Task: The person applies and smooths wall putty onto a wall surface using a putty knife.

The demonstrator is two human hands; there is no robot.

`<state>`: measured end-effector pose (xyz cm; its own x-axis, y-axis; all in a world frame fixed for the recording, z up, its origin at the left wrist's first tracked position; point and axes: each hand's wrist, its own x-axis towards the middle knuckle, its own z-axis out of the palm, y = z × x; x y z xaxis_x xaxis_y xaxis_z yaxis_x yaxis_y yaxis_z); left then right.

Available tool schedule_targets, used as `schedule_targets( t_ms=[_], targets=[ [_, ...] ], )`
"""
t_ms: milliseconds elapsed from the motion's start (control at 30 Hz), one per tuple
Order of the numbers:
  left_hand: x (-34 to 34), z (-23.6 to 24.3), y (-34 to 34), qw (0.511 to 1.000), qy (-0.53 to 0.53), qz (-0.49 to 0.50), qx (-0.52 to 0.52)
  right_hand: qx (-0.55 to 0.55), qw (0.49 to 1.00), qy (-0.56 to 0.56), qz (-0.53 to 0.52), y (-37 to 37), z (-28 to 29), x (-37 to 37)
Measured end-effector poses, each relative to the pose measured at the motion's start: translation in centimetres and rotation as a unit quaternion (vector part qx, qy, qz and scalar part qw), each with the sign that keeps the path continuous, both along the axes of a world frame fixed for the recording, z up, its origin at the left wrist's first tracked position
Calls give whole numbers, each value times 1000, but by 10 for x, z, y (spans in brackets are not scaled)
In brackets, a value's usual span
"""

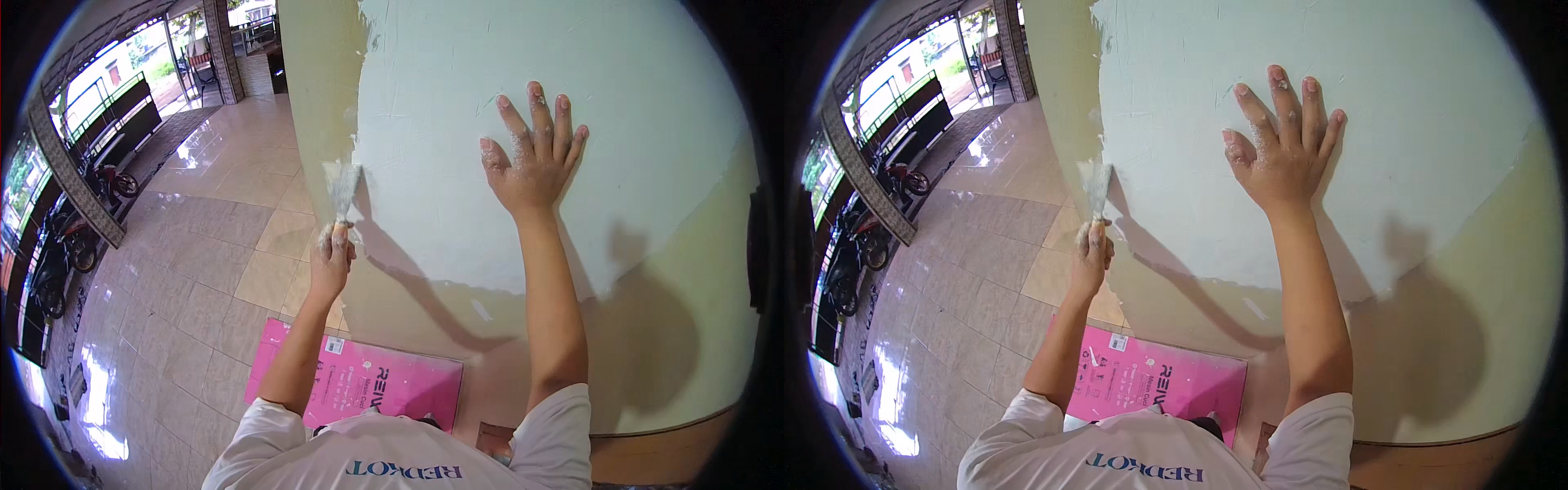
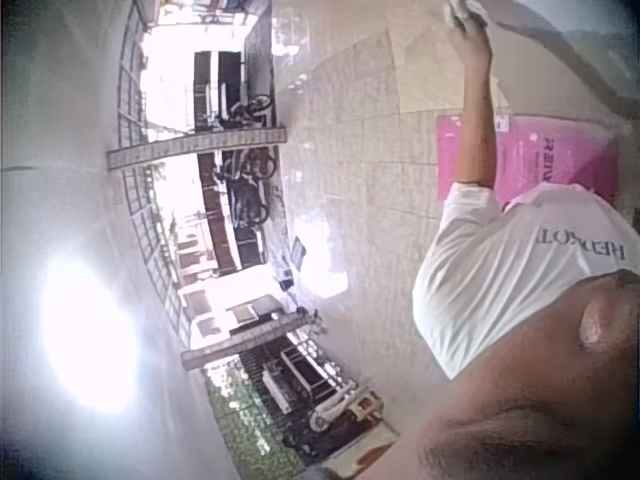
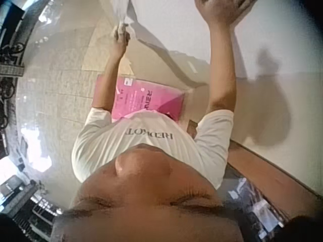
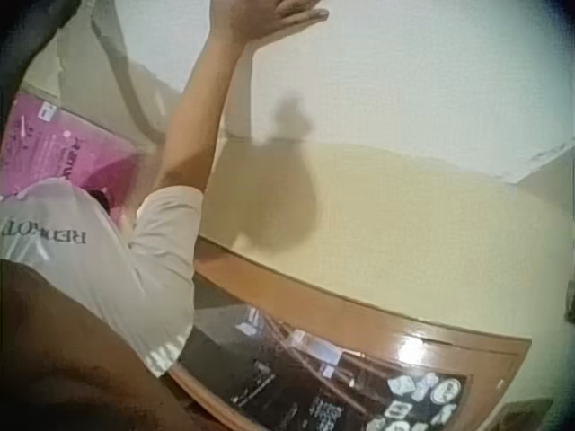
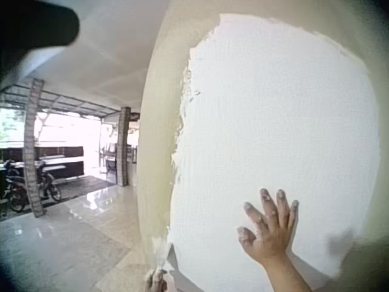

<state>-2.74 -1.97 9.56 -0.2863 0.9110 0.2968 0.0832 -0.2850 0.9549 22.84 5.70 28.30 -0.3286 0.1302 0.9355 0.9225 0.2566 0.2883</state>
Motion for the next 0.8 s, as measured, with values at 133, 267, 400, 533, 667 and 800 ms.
schedule_targets(
  t_ms=[133,267,400,533,667,800],
  targets=[
    [10,-14,-2,1000,-24,-9,3,-1,1000,3,10,-1,2,2],
    [25,-66,-11,999,-43,-13,-25,1,1000,7,17,1,3,-7],
    [25,-11,1,1000,-5,-7,9,2,1000,10,20,4,1,0],
    [24,18,6,999,-42,-33,-5,7,1000,15,25,3,3,3],
    [20,-75,0,1000,14,24,6,-1,1000,13,21,-1,4,-9],
    [29,-34,1,999,6,9,-39,-6,1000,8,7,0,0,-4]
  ],
)
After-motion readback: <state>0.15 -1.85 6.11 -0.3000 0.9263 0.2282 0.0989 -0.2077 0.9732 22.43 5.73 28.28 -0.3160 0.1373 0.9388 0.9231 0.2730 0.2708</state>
